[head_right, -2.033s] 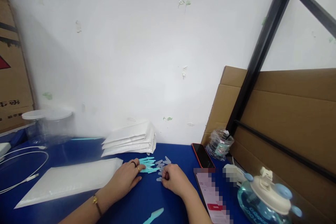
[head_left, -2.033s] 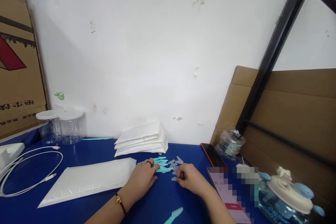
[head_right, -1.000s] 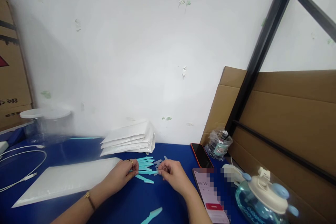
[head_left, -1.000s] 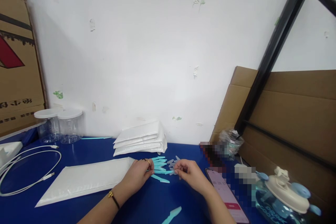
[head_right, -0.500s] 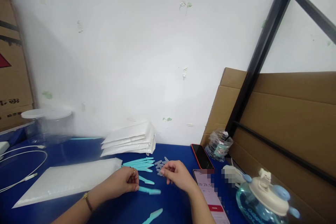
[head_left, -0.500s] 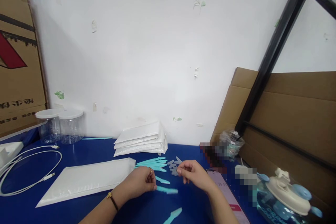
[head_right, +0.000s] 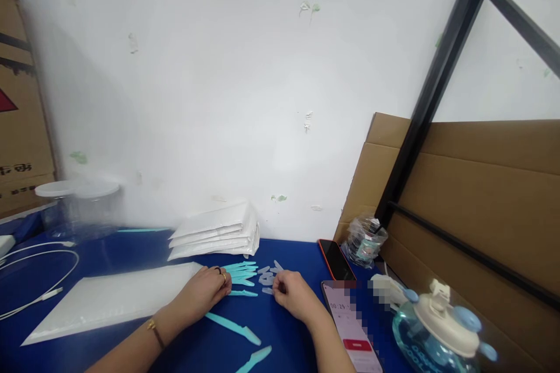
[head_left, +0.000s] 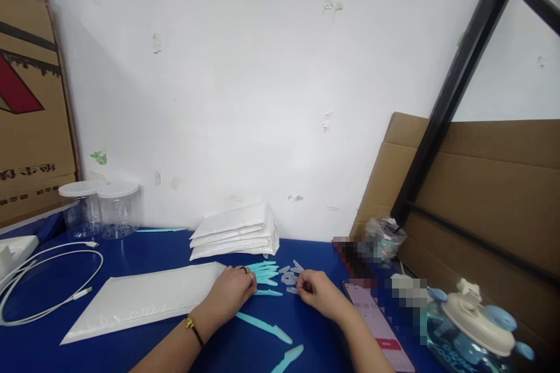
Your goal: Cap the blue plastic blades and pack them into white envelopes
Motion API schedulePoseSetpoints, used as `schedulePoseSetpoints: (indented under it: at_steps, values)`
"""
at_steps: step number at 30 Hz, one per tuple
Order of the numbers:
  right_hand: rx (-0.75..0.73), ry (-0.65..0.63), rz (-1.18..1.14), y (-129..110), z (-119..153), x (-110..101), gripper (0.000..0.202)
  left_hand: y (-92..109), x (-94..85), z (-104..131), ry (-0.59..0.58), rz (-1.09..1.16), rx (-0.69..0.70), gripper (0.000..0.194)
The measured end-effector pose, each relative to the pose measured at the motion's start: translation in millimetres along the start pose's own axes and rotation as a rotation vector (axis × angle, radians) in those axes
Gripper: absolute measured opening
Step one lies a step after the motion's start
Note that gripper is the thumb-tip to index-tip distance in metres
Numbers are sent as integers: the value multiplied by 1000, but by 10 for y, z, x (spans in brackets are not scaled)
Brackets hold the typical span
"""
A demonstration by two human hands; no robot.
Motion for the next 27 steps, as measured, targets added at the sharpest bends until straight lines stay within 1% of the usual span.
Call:
schedulePoseSetpoints:
  at_steps: [2, 4, 8, 11, 15, 19, 21, 24, 27]
  values:
    - [7, -5, -125, 10, 3, -14, 7, 0, -20, 14, 10, 67, 2, 23]
    - [6, 19, -246, 8, 0, -44, 9, -20, -21, 27, 0, 176, -1, 23]
    - [-33, 109, -427, 28, -21, -127, 22, -50, 15, 32, -36, 393, 19, 24]
    - [-46, 148, -525, 78, -34, -150, 29, -56, 21, 27, -28, 474, 46, 25]
    - [-64, 131, -548, 11, -39, -119, 28, -52, 26, 25, -31, 519, 58, 24]
    - [-68, 111, -532, -80, -46, -74, 28, -48, 56, 26, -76, 541, 35, 23]
    - [-65, 115, -527, -77, -51, -69, 27, -49, 62, 25, -87, 553, 32, 23]
    - [-57, 131, -538, -39, -55, -74, 27, -60, 41, 25, -60, 577, 39, 24]
    - [-70, 105, -561, -57, -63, -27, 23, -37, 67, 28, -68, 622, 50, 24]
Point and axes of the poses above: each hand's wrist, its own z-axis away from the middle knuckle, its own x-axis out of the palm, y = z × x, the point moved 10 cm from there along -z, towards the middle knuckle, and after that the axes turned 12 degrees about -y, right-handed, at the moved point
